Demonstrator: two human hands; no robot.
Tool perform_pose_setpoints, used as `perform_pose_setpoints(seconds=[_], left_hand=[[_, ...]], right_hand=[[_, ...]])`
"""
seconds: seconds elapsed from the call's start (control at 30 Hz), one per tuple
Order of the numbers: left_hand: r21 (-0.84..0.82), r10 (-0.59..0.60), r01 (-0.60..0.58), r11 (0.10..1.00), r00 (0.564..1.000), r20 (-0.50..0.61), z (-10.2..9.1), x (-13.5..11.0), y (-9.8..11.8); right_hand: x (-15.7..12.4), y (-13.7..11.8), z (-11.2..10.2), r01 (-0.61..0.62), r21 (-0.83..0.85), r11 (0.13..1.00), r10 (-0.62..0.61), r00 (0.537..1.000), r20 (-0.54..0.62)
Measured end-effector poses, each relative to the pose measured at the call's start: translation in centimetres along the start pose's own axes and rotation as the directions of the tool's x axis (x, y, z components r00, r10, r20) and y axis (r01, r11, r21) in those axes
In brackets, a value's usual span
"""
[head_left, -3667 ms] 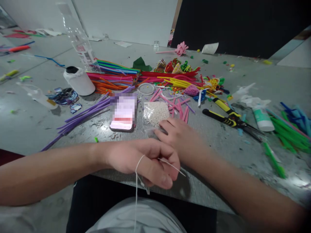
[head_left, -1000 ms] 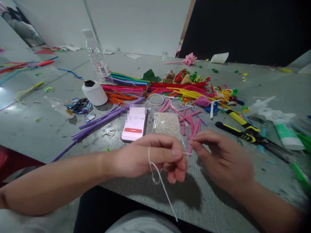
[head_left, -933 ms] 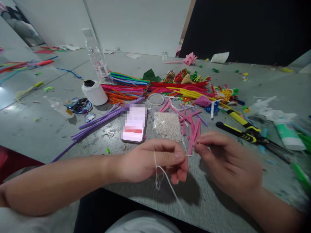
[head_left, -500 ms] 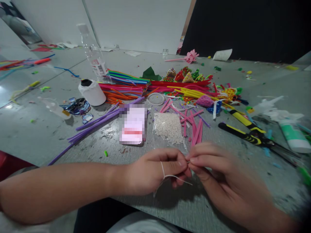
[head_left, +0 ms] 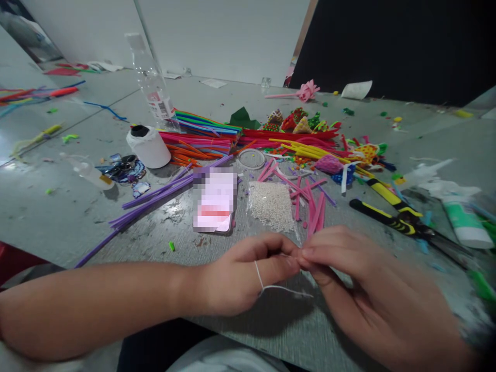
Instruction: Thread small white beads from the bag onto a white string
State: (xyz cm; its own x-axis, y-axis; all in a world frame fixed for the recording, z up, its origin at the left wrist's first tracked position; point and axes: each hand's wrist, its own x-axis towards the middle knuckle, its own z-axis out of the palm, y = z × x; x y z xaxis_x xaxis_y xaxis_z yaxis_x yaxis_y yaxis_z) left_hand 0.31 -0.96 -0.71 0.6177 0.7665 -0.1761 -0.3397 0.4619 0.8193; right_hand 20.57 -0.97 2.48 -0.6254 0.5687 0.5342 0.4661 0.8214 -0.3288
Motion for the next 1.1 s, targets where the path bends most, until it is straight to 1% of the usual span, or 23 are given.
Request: perform_pose_setpoints(seconds=[0.13, 0.2, 0.3, 0.4, 0.5, 0.6, 0.67, 0.7, 0.77, 0.87, 0.97, 1.1], left_hand=[[-0.007, 0.039, -0.039, 0.999, 0.998, -0.055, 0.2, -0.1, 0.3], [0.009, 0.049, -0.049, 0.999, 0.997, -0.058, 0.2, -0.1, 0.4], [0.055, 0.064, -0.061, 0.997, 0.997, -0.049, 0.1, -0.1, 0.4], [0.072, 0.040, -0.035, 0.997, 0.998, -0.058, -0.1, 0.0, 0.2], [0.059, -0.013, 0.018, 0.998, 0.997, -0.082, -0.1, 0.1, -0.1], [0.041, -0.077, 0.082, 0.996, 0.992, -0.103, -0.1, 0.3, -0.1], [0.061, -0.087, 0.095, 0.994, 0.988, -0.124, 0.1, 0.3, 0.0], [0.086, -0.070, 0.082, 0.993, 0.989, -0.134, 0.2, 0.3, 0.0], [0.160, 0.001, 0.023, 0.987, 0.989, -0.148, 0.3, 0.3, 0.1], [0.273, 0.097, -0.050, 0.961, 0.982, -0.161, 0.4, 0.2, 0.0], [0.331, 0.121, -0.054, 0.942, 0.975, -0.184, 0.3, 0.3, -0.2], [0.342, 0.129, -0.058, 0.938, 0.974, -0.187, 0.1, 0.4, -0.3]], right_hand=[[0.9, -0.5, 0.1, -0.038, -0.062, 0.997, 0.035, 0.998, -0.042], [1.3, -0.7, 0.4, -0.059, -0.096, 0.994, 0.053, 0.996, -0.068], [1.5, -0.7, 1.0, -0.110, -0.100, 0.989, 0.098, 0.988, -0.123], [1.2, -0.4, 1.6, -0.177, -0.047, 0.983, 0.167, 0.972, -0.166], [0.5, 0.0, 2.0, -0.232, -0.045, 0.972, 0.222, 0.960, -0.171], [0.0, 0.1, 2.3, -0.274, -0.063, 0.960, 0.258, 0.946, -0.195], [-0.2, 0.0, 2.6, -0.277, -0.058, 0.959, 0.260, 0.944, -0.204], [-0.2, 0.0, 2.8, -0.274, -0.058, 0.960, 0.257, 0.944, -0.209], [-0.3, -0.2, 3.1, -0.268, -0.067, 0.961, 0.245, 0.939, -0.242], [-0.4, -0.4, 3.5, -0.297, -0.083, 0.951, 0.262, 0.920, -0.292], [-0.6, -0.5, 3.9, -0.342, -0.093, 0.935, 0.298, 0.901, -0.315], [-0.7, -0.5, 4.1, -0.358, -0.085, 0.930, 0.309, 0.886, -0.345]])
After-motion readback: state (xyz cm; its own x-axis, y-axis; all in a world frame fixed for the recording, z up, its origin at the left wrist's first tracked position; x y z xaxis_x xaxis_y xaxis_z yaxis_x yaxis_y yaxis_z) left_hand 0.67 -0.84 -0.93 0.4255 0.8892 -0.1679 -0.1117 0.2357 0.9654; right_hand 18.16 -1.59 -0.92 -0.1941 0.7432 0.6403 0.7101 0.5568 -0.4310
